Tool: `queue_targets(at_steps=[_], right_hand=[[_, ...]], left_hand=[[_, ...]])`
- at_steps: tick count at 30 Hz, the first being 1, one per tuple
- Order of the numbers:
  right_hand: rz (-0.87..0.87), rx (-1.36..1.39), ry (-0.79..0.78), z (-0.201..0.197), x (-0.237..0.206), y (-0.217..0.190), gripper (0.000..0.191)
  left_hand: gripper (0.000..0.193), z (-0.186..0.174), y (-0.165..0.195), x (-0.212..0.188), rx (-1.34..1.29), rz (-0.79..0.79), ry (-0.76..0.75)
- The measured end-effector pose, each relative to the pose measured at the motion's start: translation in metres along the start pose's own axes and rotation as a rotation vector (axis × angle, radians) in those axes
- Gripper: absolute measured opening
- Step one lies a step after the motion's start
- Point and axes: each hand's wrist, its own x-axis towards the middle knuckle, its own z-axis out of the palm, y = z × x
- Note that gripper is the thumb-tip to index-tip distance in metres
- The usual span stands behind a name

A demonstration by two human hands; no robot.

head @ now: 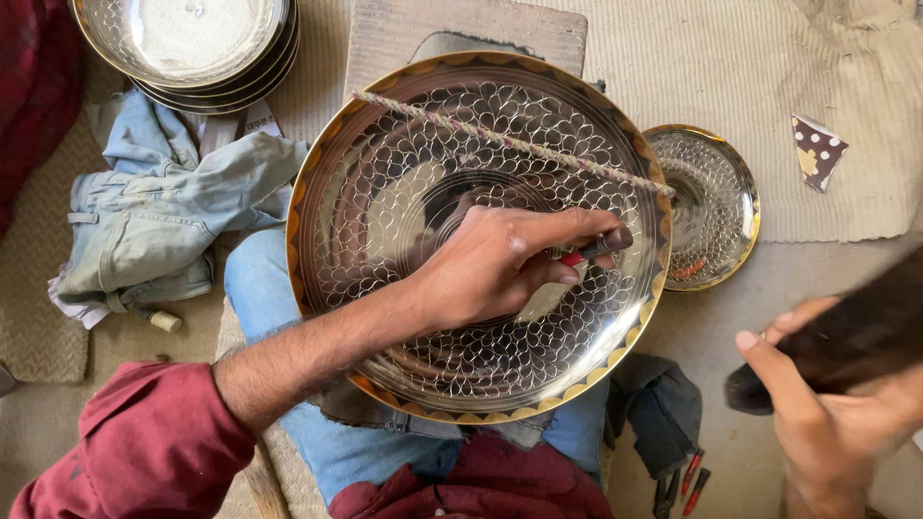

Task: The person sits on the floor with a large brass tray on their lap and hammers a decorative scale pattern into its surface. They hold a punch against the metal with one hand and strike it with a wooden mallet in the other, repositioning the punch repeatedly across the tray.

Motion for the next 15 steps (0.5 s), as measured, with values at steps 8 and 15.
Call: queue_targets(at_steps=[8, 15], right_hand=[[0.019, -0.16, -0.029, 0.03, -0.018, -0.016, 0.082], [0.19, 0.177, 0.193, 0.055, -0.084, 0.024, 0.096]], left_hand=[[0.06, 0.001, -0.015, 0.019, 0.037, 0.075, -0.248], [0.061, 0.009, -0.023, 0.035, 0.02, 0.181, -0.541]])
